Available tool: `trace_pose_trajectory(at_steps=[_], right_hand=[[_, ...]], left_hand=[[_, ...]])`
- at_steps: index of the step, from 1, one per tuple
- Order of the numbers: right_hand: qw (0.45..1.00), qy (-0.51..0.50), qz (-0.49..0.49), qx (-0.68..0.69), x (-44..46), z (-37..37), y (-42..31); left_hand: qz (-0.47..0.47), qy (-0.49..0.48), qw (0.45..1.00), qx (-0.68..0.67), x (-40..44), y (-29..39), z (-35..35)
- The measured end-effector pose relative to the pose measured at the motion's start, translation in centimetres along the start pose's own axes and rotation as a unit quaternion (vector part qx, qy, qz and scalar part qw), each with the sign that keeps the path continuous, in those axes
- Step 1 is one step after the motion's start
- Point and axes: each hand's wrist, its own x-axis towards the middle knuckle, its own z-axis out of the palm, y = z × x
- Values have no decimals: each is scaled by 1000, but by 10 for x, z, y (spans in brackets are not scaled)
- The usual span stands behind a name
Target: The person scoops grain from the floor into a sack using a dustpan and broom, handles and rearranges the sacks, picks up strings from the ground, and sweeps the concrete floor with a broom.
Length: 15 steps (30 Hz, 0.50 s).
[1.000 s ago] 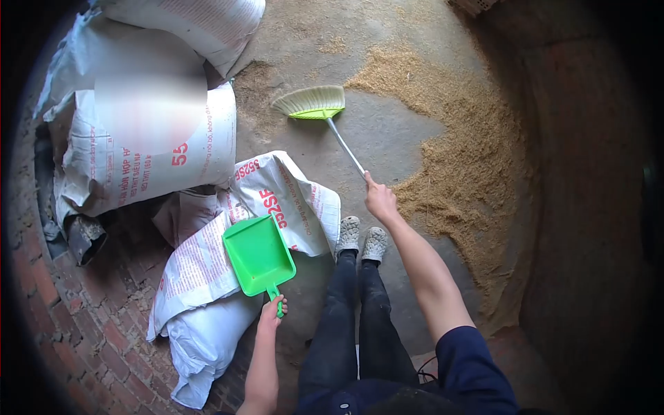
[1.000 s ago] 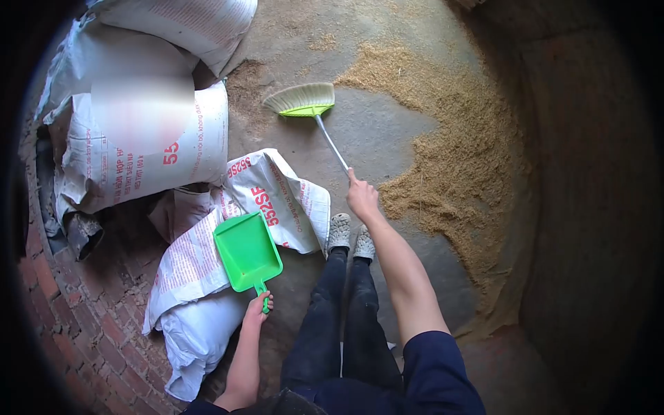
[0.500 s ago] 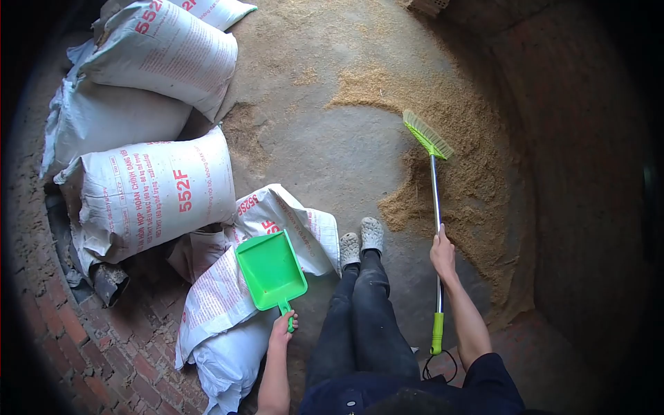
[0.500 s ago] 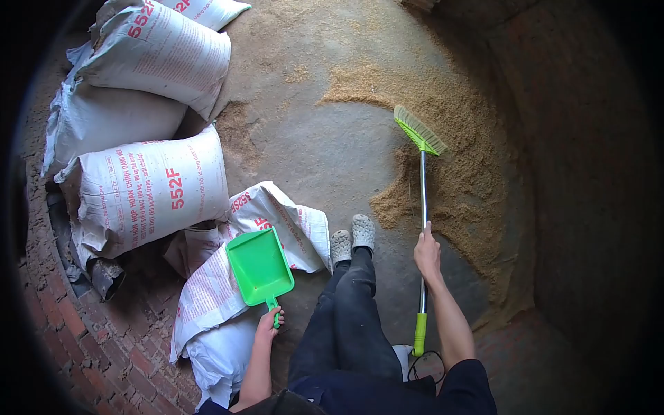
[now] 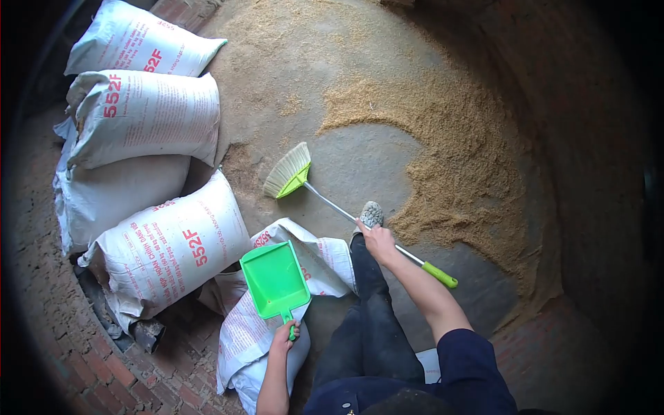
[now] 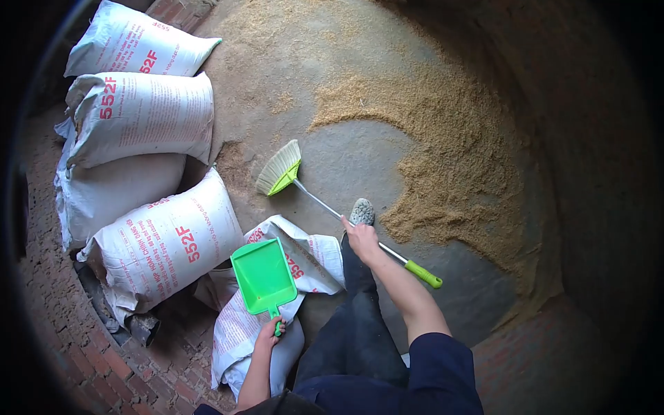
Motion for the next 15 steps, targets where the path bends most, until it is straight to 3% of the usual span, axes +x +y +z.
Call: trace_pose_trajectory(at_steps=[3,4,6,11,15], right_hand=[[998,-34,59,-9,5,-10,46],[998,-2,63,-32,-3,-6,64],[990,-4,143,15,-25,-26,89],[936,-33,334,105,-82,-77,139],[906,-35,405,121,-143,-114,164]], left_hand=[[-2,-2,1000,12,-13,42,18],[0,-12,1000,15,-13,52,27],[3,-9,1000,29,-19,69,46],[16,-29,996,80,-23,101,85],[6,-54,994,95,-23,114,106]])
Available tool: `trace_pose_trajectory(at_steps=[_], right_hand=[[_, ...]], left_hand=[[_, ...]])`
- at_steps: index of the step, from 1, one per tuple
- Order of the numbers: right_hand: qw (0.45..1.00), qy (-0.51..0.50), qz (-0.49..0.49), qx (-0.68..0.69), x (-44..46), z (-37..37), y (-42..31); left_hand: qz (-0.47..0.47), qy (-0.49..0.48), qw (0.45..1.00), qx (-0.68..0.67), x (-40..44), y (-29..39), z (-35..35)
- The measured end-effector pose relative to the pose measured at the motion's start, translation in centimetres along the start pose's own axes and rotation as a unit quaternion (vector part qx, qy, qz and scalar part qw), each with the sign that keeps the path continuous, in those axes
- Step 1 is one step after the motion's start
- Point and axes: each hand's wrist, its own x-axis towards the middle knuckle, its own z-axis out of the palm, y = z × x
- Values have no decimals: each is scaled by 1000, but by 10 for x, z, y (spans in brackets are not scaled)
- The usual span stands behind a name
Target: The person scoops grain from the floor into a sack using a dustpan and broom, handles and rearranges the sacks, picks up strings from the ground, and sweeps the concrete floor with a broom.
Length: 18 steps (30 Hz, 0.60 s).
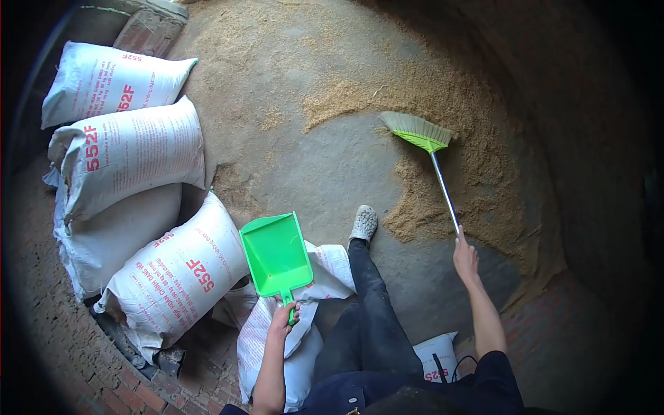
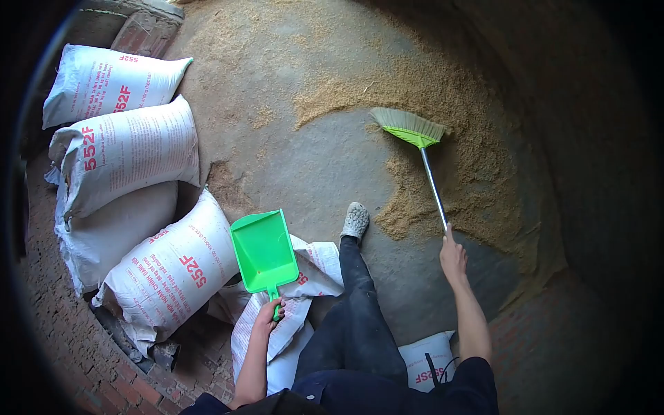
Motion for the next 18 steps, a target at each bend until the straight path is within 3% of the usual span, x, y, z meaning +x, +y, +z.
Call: trace_pose_trajectory(at_steps=[3,5,9,15,18], right_hand=[[999,11,-9,39,-47,-37,21],[990,1,-11,141,-82,-58,22],[989,16,-58,136,-124,-70,4],[975,-48,-218,7,-92,-11,-90],[959,5,-280,-39,-38,54,-110]], left_hand=[[-4,-2,1000,11,-1,6,7],[-1,3,1000,21,-1,9,11],[-6,14,999,32,1,15,8],[-8,12,1000,18,-1,29,4],[-4,20,1000,24,-9,40,3]])
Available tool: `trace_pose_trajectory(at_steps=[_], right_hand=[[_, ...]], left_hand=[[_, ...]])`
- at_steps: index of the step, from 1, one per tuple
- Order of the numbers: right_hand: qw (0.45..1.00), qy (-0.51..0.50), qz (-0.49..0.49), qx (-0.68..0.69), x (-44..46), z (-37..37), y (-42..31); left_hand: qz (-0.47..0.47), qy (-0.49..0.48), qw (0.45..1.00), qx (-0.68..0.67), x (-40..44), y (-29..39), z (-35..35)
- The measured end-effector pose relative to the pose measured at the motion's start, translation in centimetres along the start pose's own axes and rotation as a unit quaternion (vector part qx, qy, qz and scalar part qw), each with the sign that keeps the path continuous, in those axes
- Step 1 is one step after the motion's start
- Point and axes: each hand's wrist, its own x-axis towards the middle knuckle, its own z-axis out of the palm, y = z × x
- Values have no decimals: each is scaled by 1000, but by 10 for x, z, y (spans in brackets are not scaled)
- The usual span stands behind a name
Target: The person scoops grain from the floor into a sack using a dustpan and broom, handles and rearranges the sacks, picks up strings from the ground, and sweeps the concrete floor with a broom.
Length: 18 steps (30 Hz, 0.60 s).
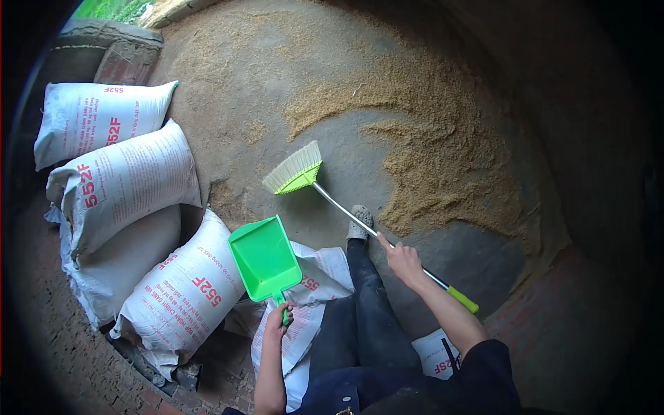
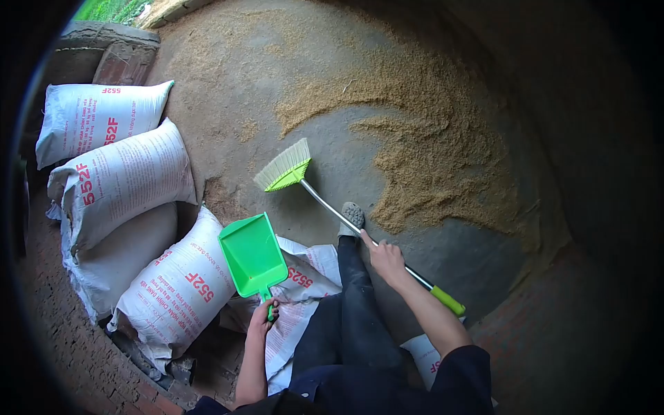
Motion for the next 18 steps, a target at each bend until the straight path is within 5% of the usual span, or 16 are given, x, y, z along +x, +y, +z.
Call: trace_pose_trajectory(at_steps=[3,10,18], right_hand=[[1000,-13,9,-20,24,19,20],[953,-26,289,93,-45,-16,90],[938,33,293,184,-150,-91,67]], left_hand=[[10,19,1000,9,-13,14,-4],[39,9,999,4,-16,28,-10],[31,12,999,24,-5,39,-23]])
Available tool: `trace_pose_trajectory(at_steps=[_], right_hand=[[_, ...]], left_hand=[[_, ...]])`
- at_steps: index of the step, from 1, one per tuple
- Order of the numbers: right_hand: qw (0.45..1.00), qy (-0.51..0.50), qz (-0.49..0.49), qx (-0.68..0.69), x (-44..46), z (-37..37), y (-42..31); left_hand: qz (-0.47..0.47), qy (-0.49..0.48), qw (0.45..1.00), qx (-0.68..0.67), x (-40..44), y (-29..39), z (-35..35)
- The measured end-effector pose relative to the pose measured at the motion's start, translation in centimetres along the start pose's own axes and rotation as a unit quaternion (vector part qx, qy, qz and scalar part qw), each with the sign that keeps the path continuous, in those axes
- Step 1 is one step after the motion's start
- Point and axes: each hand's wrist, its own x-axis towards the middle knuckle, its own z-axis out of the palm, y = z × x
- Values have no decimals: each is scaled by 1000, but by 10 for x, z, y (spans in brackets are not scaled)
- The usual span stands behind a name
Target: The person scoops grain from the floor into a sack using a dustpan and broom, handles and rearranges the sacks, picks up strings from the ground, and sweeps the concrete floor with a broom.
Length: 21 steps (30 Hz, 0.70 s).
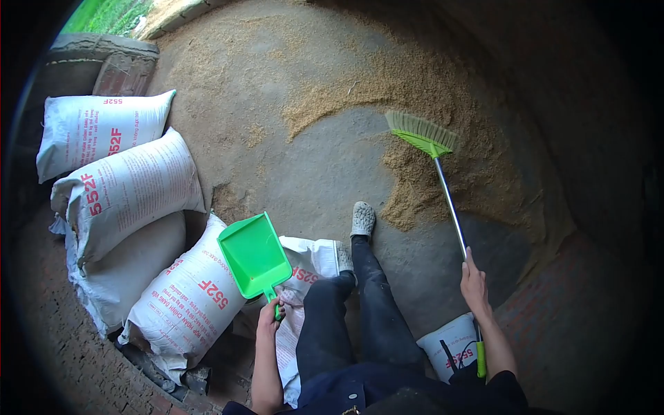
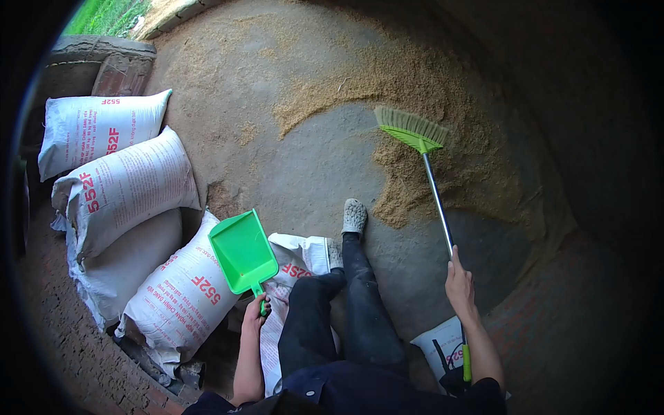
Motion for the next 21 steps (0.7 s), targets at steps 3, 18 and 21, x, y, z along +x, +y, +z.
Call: trace_pose_trajectory(at_steps=[3,18,21], right_hand=[[998,-10,-54,9,-21,-1,-30],[946,-21,-260,-191,140,197,-174],[979,-6,-160,-127,139,171,-149]], left_hand=[[8,3,1000,-8,6,5,-4],[-20,51,998,-34,35,59,-37],[-13,31,999,-8,31,66,-21]])
